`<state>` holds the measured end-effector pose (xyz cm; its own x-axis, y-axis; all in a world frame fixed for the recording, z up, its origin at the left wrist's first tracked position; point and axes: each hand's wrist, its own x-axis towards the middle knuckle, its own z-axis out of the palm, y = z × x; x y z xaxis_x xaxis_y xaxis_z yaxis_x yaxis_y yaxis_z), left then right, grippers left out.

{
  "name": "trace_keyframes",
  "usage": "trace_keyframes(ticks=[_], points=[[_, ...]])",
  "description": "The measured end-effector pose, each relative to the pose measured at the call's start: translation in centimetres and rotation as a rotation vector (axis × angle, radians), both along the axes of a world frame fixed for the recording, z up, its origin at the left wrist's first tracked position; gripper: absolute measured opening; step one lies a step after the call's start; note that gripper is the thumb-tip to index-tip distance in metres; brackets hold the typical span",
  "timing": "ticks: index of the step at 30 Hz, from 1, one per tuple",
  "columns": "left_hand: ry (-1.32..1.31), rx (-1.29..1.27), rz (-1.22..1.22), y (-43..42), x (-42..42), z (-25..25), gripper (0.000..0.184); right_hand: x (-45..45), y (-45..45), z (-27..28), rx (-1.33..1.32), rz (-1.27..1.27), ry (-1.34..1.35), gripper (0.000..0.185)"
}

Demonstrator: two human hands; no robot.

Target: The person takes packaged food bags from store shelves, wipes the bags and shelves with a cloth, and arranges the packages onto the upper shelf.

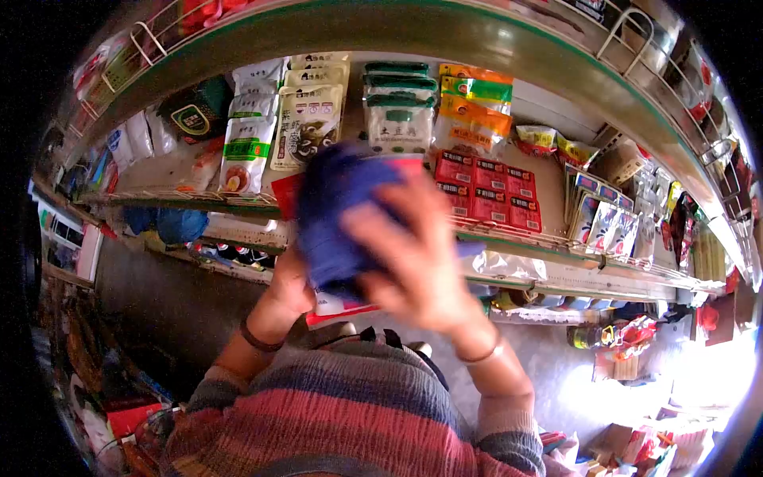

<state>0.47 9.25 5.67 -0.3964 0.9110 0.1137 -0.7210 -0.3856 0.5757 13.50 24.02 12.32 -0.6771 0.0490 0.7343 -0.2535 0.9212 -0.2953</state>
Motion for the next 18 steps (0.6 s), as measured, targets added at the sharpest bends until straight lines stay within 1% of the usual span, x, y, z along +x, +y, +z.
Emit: trace_keyframes(ticks=[1, 2, 3, 4, 5, 6, 7, 8, 9, 10, 11, 12, 13, 14, 15, 16, 17, 18], points=[[0.359, -0.051, 0.126, 0.6, 0.5, -0.1, 0.054, -1.0, -2.1, -0.5, 0.100, 0.004, -0.199, 0.058], [0.859, -0.077, 0.222, 0.8, -0.3, -0.5, 0.055, -1.5, -3.0, -0.7, 0.110, -0.042, -0.170, 0.062], [1.358, -0.092, 0.321, 1.0, -1.2, -0.9, 0.057, -1.7, -2.8, 0.2, 0.117, -0.033, -0.126, 0.057], [0.855, -0.097, 0.152, 1.2, -0.9, 0.1, 0.057, -2.0, -1.9, 0.4, 0.153, -0.023, -0.058, 0.054], [0.666, -0.109, 0.060, 0.8, -0.4, 1.5, 0.057, -2.2, -1.2, 0.6, 0.182, -0.015, 0.006, 0.051], [0.417, -0.115, -0.033, 0.2, 0.2, 1.5, 0.057, -2.6, -0.9, 0.5, 0.168, 0.011, 0.099, 0.046], [0.167, -0.118, -0.121, -0.4, 0.5, 1.3, 0.058, -2.7, -0.5, 0.5, 0.186, 0.011, 0.110, 0.046], [0.236, -0.185, -0.183, -0.9, -0.1, 0.1, 0.056, -2.6, 0.0, 0.5, 0.177, -0.018, 0.096, 0.045], [0.187, -0.218, -0.259, -1.1, -0.4, -0.1, 0.053, -2.6, 0.4, 0.6, 0.168, -0.047, 0.082, 0.044], [0.268, -0.223, -0.289, -1.5, -0.9, 0.1, 0.051, -2.7, 1.0, 0.7, 0.146, -0.095, 0.128, 0.046], [0.350, -0.228, -0.317, -1.9, -1.1, 0.4, 0.049, -3.1, 2.0, 0.5, 0.121, -0.199, 0.164, 0.037], [0.332, -0.370, -0.273, -2.2, 0.0, 1.3, 0.048, -3.1, 3.5, 0.1, 0.083, -0.282, 0.144, 0.033], [0.256, -0.371, -0.272, -2.3, 0.1, 1.3, 0.047, -3.0, 4.8, -0.6, -0.045, -0.320, 0.095, 0.029], [0.183, -0.370, -0.269, -2.3, 0.0, 1.2, 0.046, -2.6, 5.9, -1.4, -0.115, -0.351, 0.126, 0.027], [0.111, -0.362, -0.262, -2.3, -0.1, 1.3, 0.045, -1.8, 6.7, -1.9, -0.182, -0.435, 0.123, 0.027], [0.076, -0.360, -0.187, -2.3, -0.2, 1.3, 0.044, -0.8, 7.0, -1.9, -0.335, -0.442, 0.188, 0.028], [0.067, -0.367, -0.143, -2.3, -0.2, 1.3, 0.044, 0.1, 6.6, -2.1, -0.824, -0.301, 0.335, 0.029], [0.056, -0.377, -0.100, -2.2, -0.1, 1.3, 0.044, 1.0, 5.9, -1.1, -0.755, -0.205, 0.474, 0.029]])
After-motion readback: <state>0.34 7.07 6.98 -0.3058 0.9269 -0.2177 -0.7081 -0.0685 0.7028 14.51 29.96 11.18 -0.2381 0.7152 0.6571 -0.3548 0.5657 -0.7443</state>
